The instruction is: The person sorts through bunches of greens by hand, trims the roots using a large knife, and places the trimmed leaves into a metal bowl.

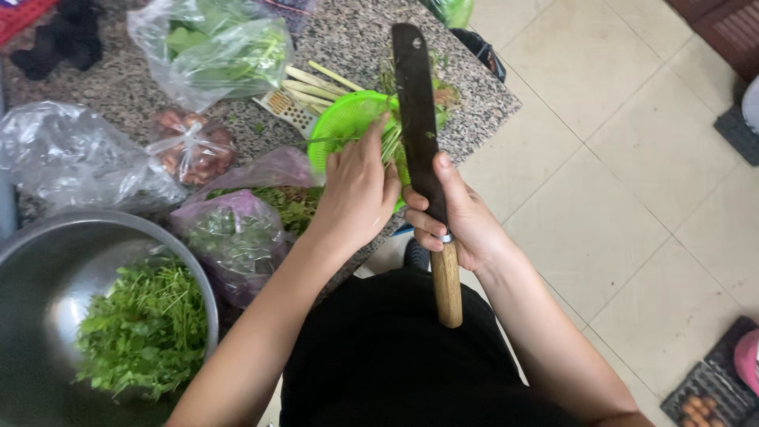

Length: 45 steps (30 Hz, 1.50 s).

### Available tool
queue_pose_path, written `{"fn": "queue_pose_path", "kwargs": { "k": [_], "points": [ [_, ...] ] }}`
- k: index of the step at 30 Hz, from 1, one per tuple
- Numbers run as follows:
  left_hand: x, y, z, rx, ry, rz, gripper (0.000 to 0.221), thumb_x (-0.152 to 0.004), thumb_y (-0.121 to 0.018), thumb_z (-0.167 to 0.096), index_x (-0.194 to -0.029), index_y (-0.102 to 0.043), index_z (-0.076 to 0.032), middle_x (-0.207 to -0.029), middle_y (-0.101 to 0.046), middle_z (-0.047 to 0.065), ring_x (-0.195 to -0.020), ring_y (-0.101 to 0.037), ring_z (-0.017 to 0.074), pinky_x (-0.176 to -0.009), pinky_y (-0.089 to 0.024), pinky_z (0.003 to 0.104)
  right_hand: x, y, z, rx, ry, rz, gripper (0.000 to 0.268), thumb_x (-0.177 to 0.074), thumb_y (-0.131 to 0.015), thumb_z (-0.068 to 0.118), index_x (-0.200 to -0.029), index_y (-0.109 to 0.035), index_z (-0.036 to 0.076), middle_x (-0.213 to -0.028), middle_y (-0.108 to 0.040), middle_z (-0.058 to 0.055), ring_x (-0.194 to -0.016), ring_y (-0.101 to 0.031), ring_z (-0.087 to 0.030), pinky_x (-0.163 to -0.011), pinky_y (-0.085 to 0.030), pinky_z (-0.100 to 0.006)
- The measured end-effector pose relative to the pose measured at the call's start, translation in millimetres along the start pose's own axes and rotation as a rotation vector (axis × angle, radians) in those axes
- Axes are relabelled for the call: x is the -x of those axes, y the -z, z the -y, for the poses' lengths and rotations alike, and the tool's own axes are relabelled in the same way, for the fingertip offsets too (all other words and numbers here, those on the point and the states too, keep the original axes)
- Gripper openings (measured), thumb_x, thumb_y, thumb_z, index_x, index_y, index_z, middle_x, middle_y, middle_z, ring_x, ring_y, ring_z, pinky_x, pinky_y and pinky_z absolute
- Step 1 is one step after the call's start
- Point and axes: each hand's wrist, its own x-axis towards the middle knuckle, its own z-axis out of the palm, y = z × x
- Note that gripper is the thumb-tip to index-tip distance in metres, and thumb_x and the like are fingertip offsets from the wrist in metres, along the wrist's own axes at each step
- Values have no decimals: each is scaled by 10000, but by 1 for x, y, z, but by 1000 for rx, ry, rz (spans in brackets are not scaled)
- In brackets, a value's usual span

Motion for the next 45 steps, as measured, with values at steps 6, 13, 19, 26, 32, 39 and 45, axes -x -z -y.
{"fn": "queue_pose_path", "kwargs": {
  "k": [6, 13, 19, 26, 32, 39, 45],
  "points": [
    [12, -14, 18, 447, 298, 167, 546, -1072, -411, -244, -1542, -368, 30, -1162, -698, 173, -1134, -650, 272, -1054, -433, 406, -1, 4, 2, 15, -88, -16, 502, -978, -503, 619, -1145, -514, 146, -745, -430, 13, -456, -327, -33, -363, -296, -192],
    [22, -13, 32, 937, 645, 150, 482, -952, -680, -326, -1282, -585, 11, -1178, -714, 86, -1096, -663, 130, -950, -507, 308, 2, 9, 1, 58, -143, 12, 498, -964, -507, 605, -1165, -517, 150, -734, -445, 11, -460, -335, -32, -347, -297, -192],
    [24, -15, 32, 965, 724, 61, 358, -923, -771, -230, -1179, -640, -17, -959, -727, 85, -761, -616, 62, -626, -449, 211, 0, 23, 0, 164, -150, 20, 484, -1006, -515, 587, -1029, -493, 104, -766, -467, -3, -461, -343, -44, -360, -326, -220],
    [24, -16, 39, 1141, 748, 51, 293, -939, -724, -236, -1103, -685, 4, -934, -774, 86, -631, -579, 56, -513, -402, 195, 4, 14, 3, 249, -149, 47, 552, -998, -491, 575, -1256, -590, 97, -740, -449, 26, -433, -317, -18, -368, -296, -190],
    [26, -12, 35, 1227, 822, 36, 278, -940, -691, -237, -1090, -647, -8, -963, -782, 85, -772, -760, 105, -554, -485, 196, 2, 12, 2, 204, -161, 44, 544, -984, -478, 576, -1273, -590, 129, -720, -444, 24, -428, -330, -23, -350, -290, -186],
    [31, -21, 43, 998, 771, -83, 283, -953, -741, -229, -1116, -659, -13, -806, -687, -1, -666, -558, 22, -589, -425, 198, 0, 23, -4, 166, -111, 79, 471, -1016, -503, 572, -1022, -479, 102, -777, -462, -11, -476, -364, -38, -356, -333, -214],
    [32, -19, 49, 1003, 737, 30, 263, -950, -730, -249, -1101, -647, -51, -740, -567, -56, -631, -408, 25, -545, -308, 232, -2, 22, 0, 122, -91, 68, 471, -1003, -507, 584, -1118, -468, 129, -775, -461, -6, -480, -368, -34, -350, -322, -202]
  ]
}}
